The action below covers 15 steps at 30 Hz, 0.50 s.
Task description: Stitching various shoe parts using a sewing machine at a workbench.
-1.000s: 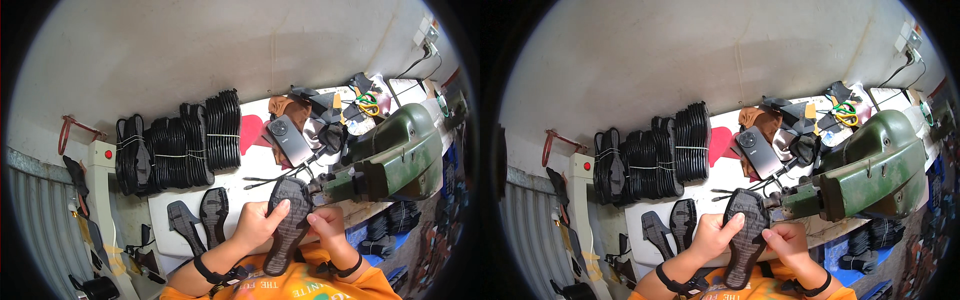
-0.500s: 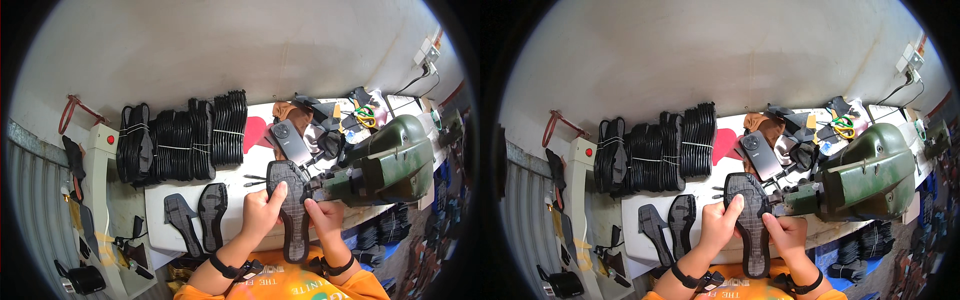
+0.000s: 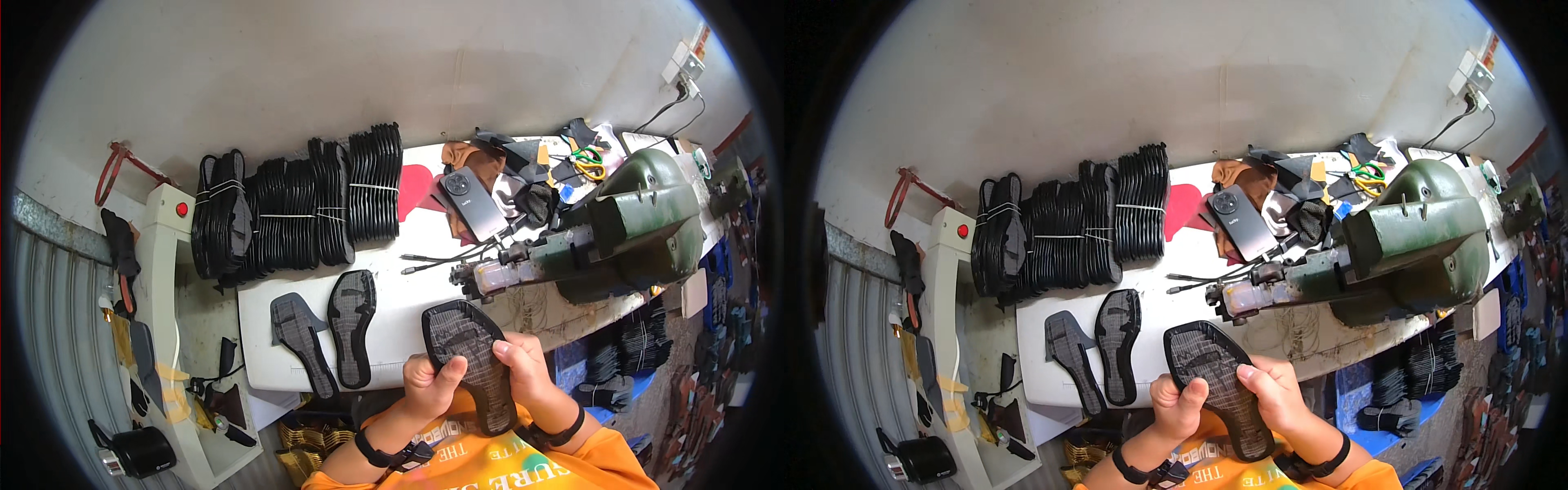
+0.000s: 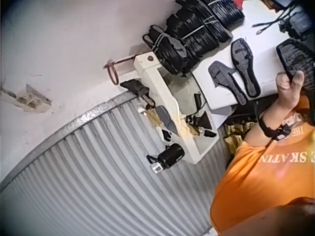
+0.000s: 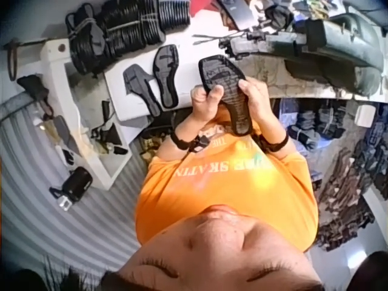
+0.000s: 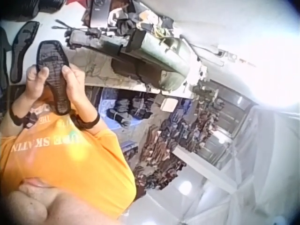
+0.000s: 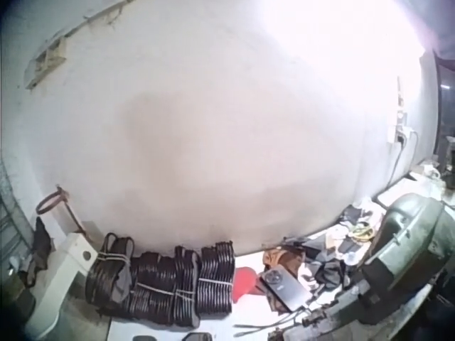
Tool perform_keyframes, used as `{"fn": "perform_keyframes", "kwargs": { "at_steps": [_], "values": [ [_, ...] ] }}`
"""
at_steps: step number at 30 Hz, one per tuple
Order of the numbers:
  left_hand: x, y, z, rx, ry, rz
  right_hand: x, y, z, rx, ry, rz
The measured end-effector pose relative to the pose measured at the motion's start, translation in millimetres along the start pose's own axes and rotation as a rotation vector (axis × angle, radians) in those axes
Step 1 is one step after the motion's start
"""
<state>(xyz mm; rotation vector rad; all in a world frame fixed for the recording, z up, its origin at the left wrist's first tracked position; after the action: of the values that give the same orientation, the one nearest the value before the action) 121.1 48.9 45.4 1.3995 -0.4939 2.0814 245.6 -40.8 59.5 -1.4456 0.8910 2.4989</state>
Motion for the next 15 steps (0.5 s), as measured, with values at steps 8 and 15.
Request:
{"fn": "perform_keyframes", "kwargs": {
  "at_steps": [8, 15],
  "values": [
    [23, 1, -19, 0.004, -0.153, 0.176, -43, 31, 57, -0.066, 1.303, -1.035],
    [37, 16, -24, 0.03, -0.127, 0.157, -14, 48, 81, -0.104, 1.547, -1.238]
  ]
}}
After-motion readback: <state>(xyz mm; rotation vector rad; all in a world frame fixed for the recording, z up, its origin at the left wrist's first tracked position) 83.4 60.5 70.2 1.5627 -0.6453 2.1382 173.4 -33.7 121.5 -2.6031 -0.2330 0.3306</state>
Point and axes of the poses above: each hand's wrist, its own y-axis away from the middle knuckle, its own z-axis out of the palm, x = y × z, the point moved 6 cm from there along -y, towards the middle knuckle
